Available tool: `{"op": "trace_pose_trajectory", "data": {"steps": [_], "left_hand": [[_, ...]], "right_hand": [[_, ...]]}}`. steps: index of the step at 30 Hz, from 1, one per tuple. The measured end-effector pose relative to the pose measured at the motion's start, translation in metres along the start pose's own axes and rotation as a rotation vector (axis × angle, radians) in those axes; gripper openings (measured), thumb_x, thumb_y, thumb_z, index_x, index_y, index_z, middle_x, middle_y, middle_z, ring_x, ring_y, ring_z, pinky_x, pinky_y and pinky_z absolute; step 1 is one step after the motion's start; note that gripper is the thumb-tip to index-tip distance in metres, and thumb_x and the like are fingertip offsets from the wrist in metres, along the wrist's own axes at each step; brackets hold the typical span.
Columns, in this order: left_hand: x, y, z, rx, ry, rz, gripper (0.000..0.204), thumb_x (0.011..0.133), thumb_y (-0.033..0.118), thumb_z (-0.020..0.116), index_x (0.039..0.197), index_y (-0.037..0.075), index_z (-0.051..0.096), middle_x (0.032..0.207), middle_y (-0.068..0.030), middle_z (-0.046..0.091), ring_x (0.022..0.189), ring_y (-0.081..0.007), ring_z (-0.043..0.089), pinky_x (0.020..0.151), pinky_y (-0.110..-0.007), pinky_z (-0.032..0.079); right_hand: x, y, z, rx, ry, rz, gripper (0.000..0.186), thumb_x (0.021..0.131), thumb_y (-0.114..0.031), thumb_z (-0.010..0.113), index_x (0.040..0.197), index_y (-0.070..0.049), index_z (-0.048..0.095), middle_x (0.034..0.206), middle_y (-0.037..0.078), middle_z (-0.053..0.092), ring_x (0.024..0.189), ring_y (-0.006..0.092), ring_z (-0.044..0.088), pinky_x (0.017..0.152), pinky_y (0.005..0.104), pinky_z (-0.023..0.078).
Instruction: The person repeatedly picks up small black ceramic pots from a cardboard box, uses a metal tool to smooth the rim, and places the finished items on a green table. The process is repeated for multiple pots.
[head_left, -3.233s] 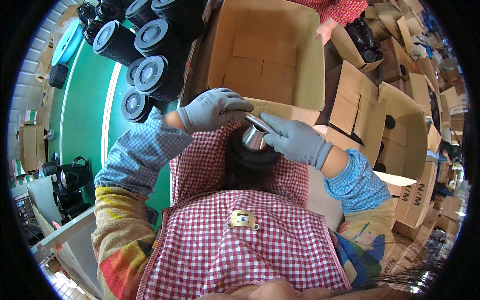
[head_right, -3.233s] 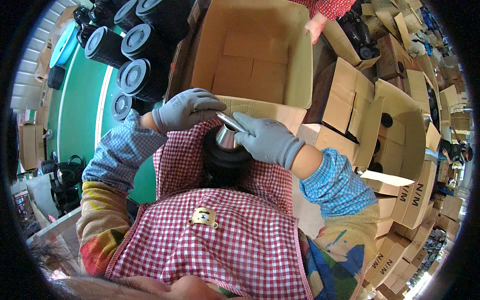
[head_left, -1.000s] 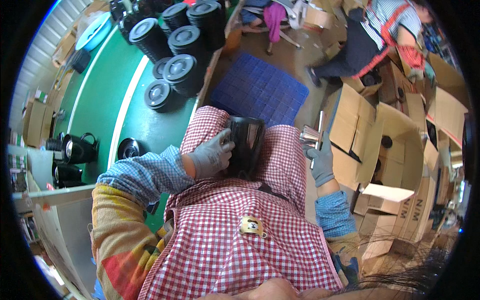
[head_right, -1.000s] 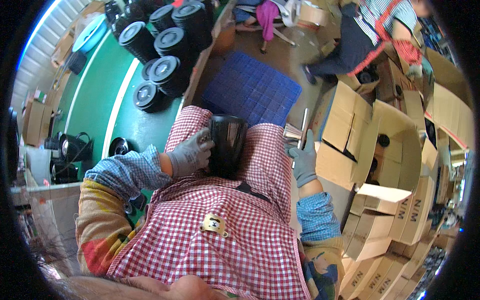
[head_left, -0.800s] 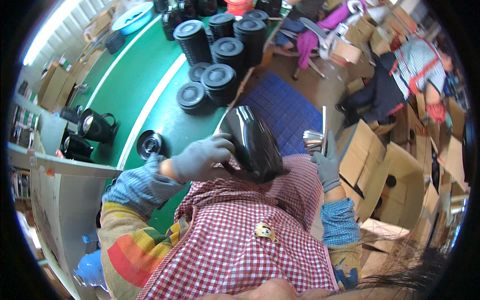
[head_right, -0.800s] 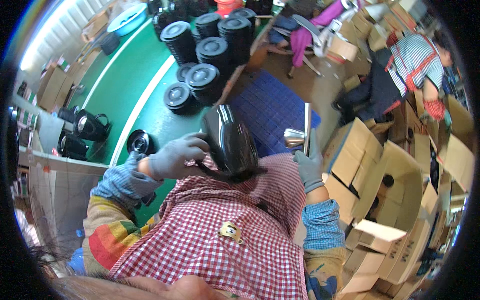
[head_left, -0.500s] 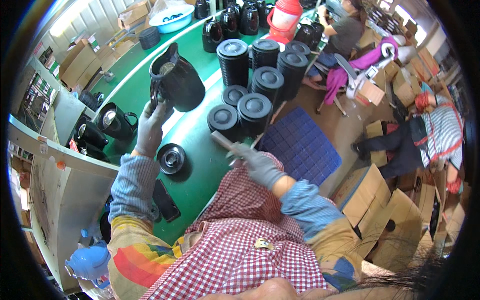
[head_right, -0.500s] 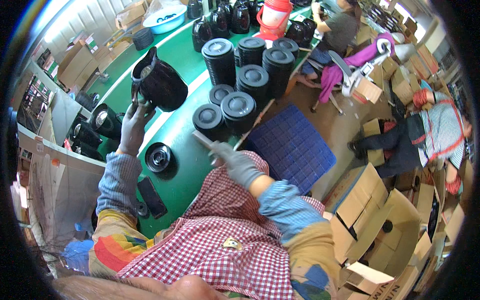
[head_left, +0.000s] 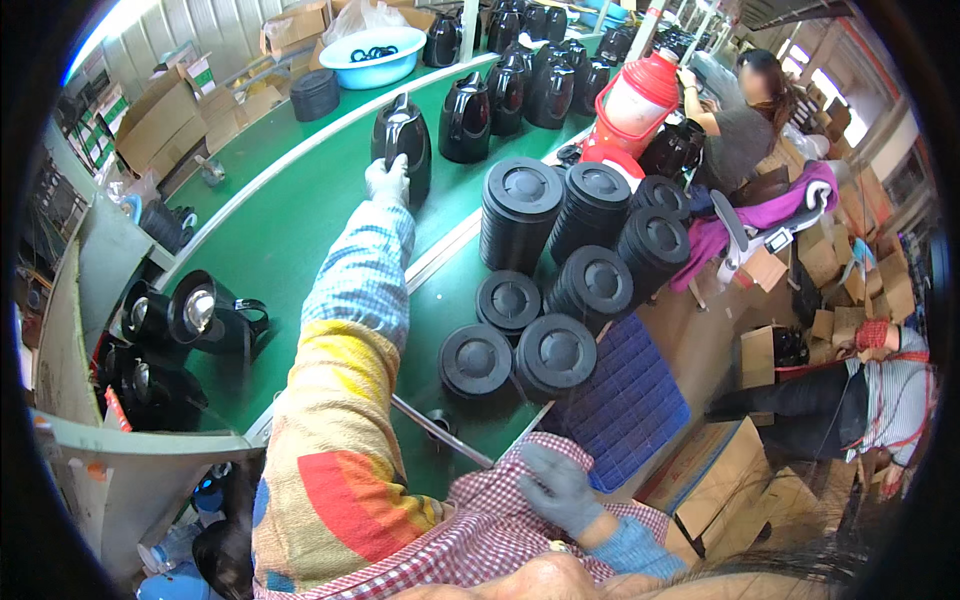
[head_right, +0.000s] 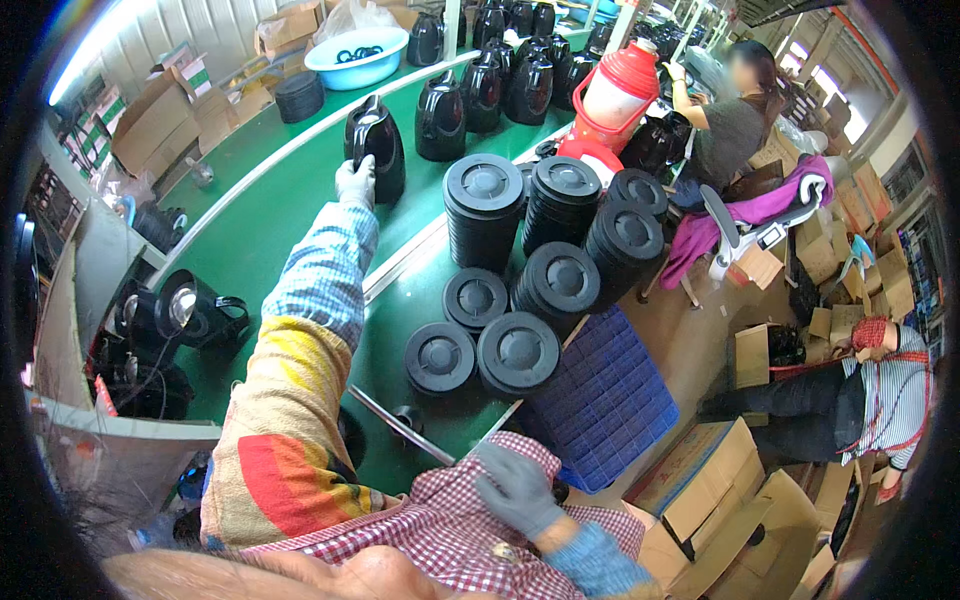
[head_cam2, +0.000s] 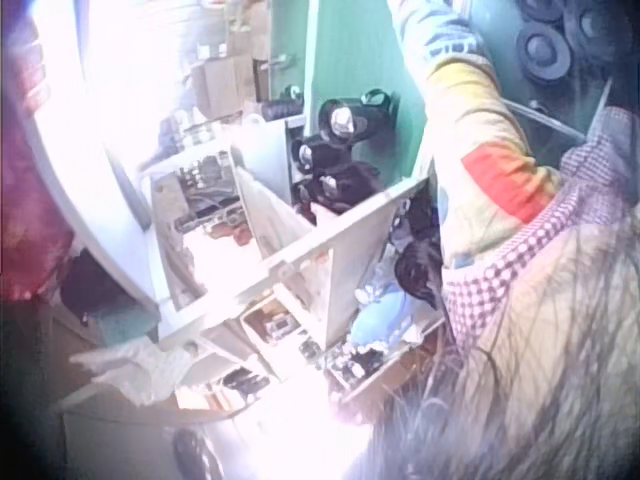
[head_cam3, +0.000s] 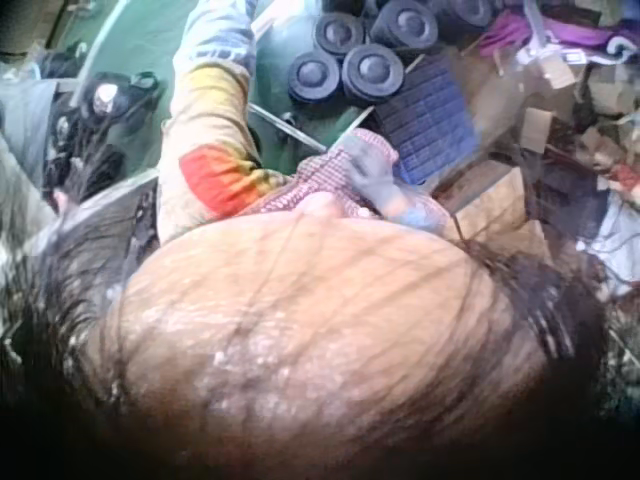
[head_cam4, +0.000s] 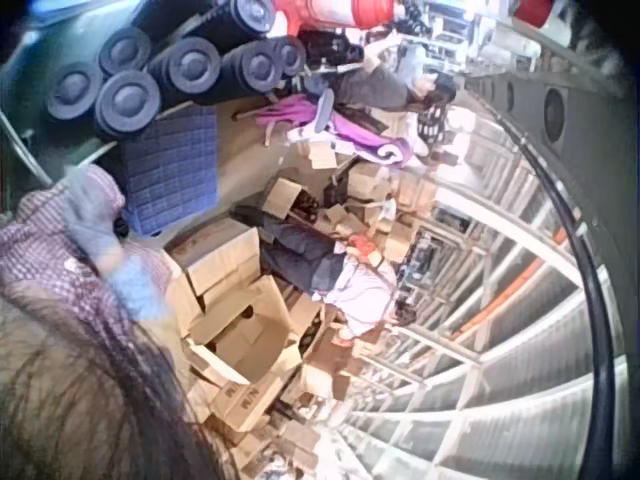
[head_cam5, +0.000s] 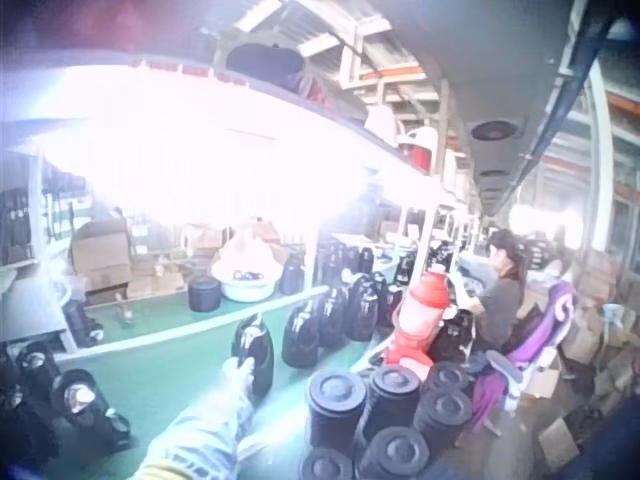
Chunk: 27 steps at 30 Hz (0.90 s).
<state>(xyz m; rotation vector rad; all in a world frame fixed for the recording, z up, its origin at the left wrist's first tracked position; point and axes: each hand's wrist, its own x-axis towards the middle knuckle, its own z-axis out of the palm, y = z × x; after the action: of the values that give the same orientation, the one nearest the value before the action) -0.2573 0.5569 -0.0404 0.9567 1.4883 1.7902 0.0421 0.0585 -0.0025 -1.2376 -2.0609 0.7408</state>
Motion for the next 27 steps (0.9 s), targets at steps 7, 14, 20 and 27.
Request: {"op": "trace_pose_trajectory", "data": {"steps": [7, 14, 20, 27], "left_hand": [[0.018, -0.012, -0.019, 0.237, -0.186, 0.019, 0.046, 0.083, 0.022, 0.072, 0.123, 0.000, 0.068, 0.099, -0.0196, 0.075, 0.088, -0.0333, 0.072, 0.082, -0.043, 0.057], [-0.121, 0.106, -0.230, 1.089, -0.030, 0.839, 0.042, 0.075, 0.028, 0.080, 0.111, 0.012, 0.064, 0.129, -0.0148, 0.061, 0.127, -0.0388, 0.052, 0.111, -0.051, 0.035], [-0.152, 0.124, -0.385, 1.562, 0.375, 0.245, 0.071, 0.073, 0.034, 0.085, 0.132, 0.007, 0.056, 0.156, -0.0191, 0.037, 0.148, -0.0410, 0.025, 0.120, -0.055, 0.023], [-0.162, 0.140, -0.391, 1.203, 0.149, 0.457, 0.036, 0.074, 0.012, 0.083, 0.106, 0.002, 0.068, 0.152, -0.0145, 0.049, 0.148, -0.0426, 0.031, 0.123, -0.045, 0.029]], "right_hand": [[-0.105, 0.035, -0.043, -0.028, 0.205, 0.578, 0.041, 0.093, -0.007, 0.064, 0.133, 0.004, 0.062, 0.124, 0.020, 0.069, 0.115, 0.0307, 0.067, 0.099, 0.0386, 0.053], [-0.145, 0.060, -0.032, 0.227, 0.290, 0.678, 0.043, 0.099, 0.002, 0.054, 0.142, 0.004, 0.055, 0.128, 0.015, 0.067, 0.115, 0.0211, 0.064, 0.101, 0.0332, 0.050], [-0.152, 0.053, -0.031, 0.327, 0.315, 0.620, 0.042, 0.101, -0.003, 0.055, 0.142, 0.003, 0.055, 0.132, 0.014, 0.064, 0.118, 0.0230, 0.063, 0.101, 0.0333, 0.050], [-0.183, 0.023, -0.054, 0.162, 0.269, 0.513, 0.042, 0.100, -0.004, 0.057, 0.141, 0.003, 0.057, 0.132, 0.015, 0.064, 0.116, 0.0227, 0.063, 0.101, 0.0338, 0.051]]}}
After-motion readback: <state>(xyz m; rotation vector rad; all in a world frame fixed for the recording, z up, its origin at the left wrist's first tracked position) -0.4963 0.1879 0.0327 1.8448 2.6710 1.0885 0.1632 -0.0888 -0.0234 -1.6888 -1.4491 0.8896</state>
